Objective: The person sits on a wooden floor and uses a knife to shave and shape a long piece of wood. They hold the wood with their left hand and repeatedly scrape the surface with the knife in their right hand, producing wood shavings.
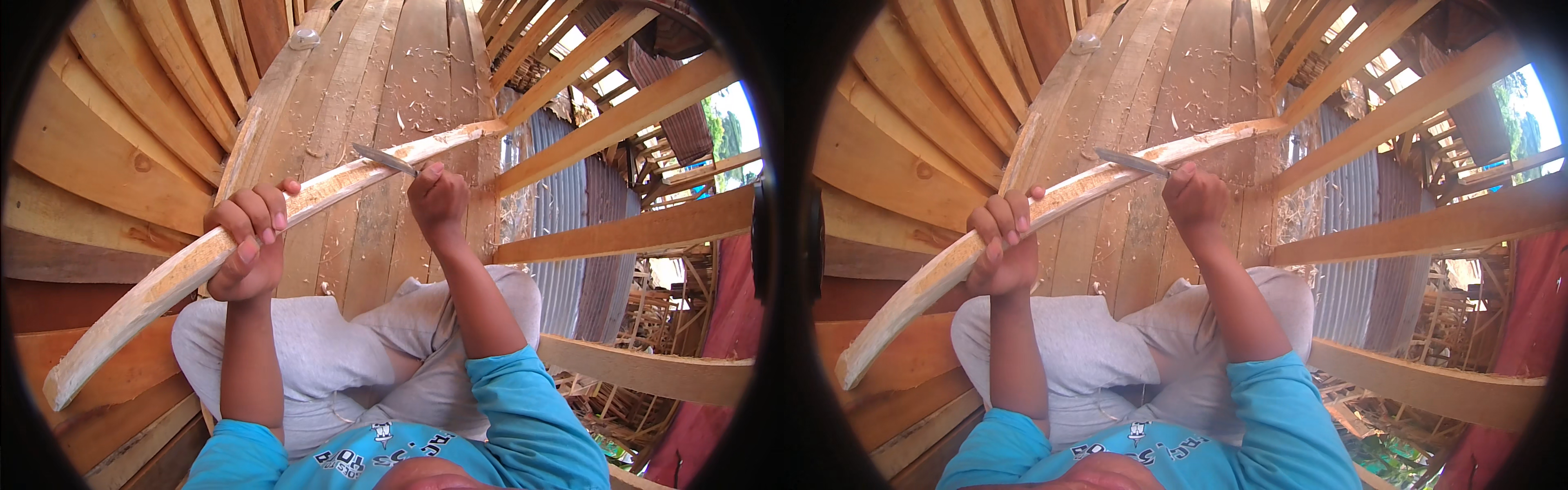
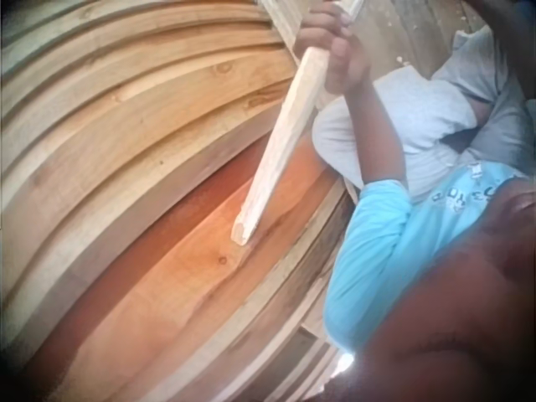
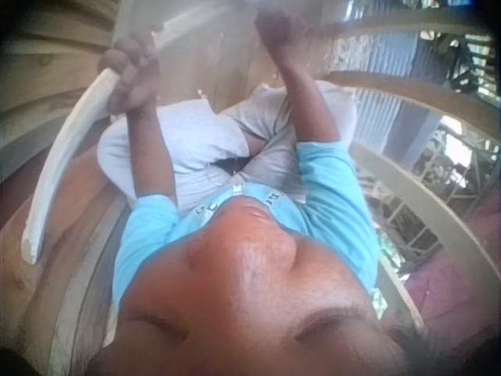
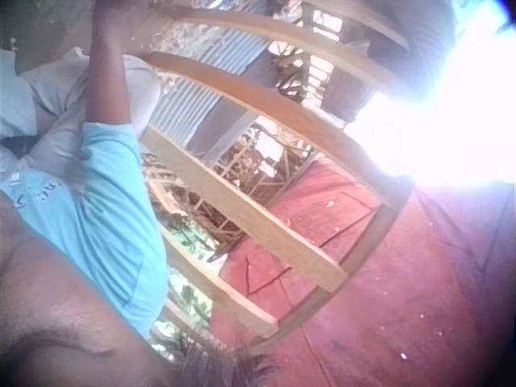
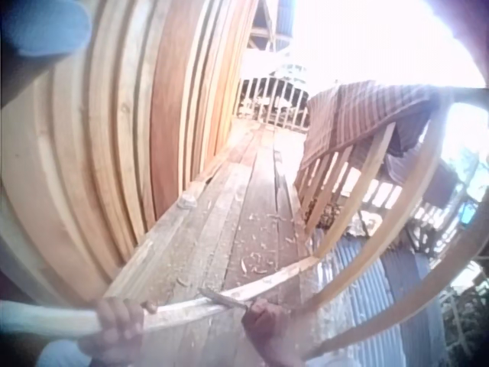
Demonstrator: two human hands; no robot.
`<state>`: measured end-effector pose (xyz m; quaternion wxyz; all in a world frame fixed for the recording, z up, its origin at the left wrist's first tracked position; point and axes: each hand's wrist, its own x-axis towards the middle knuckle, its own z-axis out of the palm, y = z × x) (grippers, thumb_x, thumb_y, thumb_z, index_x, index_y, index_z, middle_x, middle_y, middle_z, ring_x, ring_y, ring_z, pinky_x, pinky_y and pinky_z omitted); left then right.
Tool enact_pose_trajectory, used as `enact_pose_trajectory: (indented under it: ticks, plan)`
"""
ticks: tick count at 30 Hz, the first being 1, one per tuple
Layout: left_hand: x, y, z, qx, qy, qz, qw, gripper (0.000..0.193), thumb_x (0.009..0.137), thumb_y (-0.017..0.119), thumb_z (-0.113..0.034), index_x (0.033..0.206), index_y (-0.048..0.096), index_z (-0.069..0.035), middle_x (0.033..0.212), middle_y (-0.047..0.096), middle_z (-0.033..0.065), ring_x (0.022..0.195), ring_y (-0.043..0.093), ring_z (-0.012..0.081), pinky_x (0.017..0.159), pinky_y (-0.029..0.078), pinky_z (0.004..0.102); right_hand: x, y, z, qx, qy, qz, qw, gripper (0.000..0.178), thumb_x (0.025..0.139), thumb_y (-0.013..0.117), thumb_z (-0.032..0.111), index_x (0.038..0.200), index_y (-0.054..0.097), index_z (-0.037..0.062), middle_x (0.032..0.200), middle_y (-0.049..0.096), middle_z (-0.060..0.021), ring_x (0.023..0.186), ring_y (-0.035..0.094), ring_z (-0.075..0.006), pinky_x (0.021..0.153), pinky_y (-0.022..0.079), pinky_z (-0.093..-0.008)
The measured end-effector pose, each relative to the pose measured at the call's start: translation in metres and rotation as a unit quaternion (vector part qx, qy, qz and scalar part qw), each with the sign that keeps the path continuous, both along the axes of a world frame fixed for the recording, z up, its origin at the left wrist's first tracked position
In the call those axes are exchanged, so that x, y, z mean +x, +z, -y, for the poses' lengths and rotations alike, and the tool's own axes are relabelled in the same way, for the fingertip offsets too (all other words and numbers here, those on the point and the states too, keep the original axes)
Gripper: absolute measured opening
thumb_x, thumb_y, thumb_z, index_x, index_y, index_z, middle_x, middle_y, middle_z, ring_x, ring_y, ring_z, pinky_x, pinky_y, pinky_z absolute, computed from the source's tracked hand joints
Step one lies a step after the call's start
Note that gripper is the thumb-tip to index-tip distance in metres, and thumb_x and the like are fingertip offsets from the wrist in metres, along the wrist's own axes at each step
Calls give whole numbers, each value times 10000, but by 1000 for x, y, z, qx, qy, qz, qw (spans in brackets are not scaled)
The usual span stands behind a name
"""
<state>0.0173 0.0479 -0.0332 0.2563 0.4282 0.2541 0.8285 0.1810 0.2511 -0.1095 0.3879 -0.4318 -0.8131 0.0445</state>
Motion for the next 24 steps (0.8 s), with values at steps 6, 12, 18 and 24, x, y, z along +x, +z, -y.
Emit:
enact_pose_trajectory:
  ticks: [6, 12, 18, 24]
  plan:
    - [-3, -1, 0, 22, 10, 20, 1000, 167, 748, 628, -187, 728, 472, -130, 727, 486, 30, 806, 500, 191, 1012, 352, 509, 0, -9, -10, 15, -3, 6, 1000, 445, 890, 420, 201, 514, 569, 16, 548, 574, -239, 508, 594, -413, 515, 476, -503]
    - [0, -6, 0, 43, -16, -24, 999, 182, 745, 650, -195, 715, 488, -119, 701, 498, 40, 773, 509, 198, 995, 378, 495, 63, -24, -101, -229, -191, 75, 952, 590, 991, 326, 345, 822, 674, -100, 812, 676, -297, 856, 672, -424, 768, 514, -480]
    - [-4, 1, -5, 54, -5, -27, 998, 192, 752, 655, -199, 702, 487, -120, 694, 493, 39, 759, 510, 198, 984, 394, 480, 52, -3, -67, -299, -45, 24, 953, 612, 1023, 356, 418, 923, 661, -103, 847, 670, -276, 893, 657, -394, 790, 492, -444]
    - [-4, 1, -1, 50, -7, -33, 998, 195, 768, 646, -209, 701, 479, -133, 702, 478, 26, 767, 498, 188, 997, 387, 481, 41, 19, -41, -262, 169, -60, 948, 372, 1001, 529, 287, 967, 640, -66, 759, 633, -183, 705, 589, -283, 698, 464, -381]
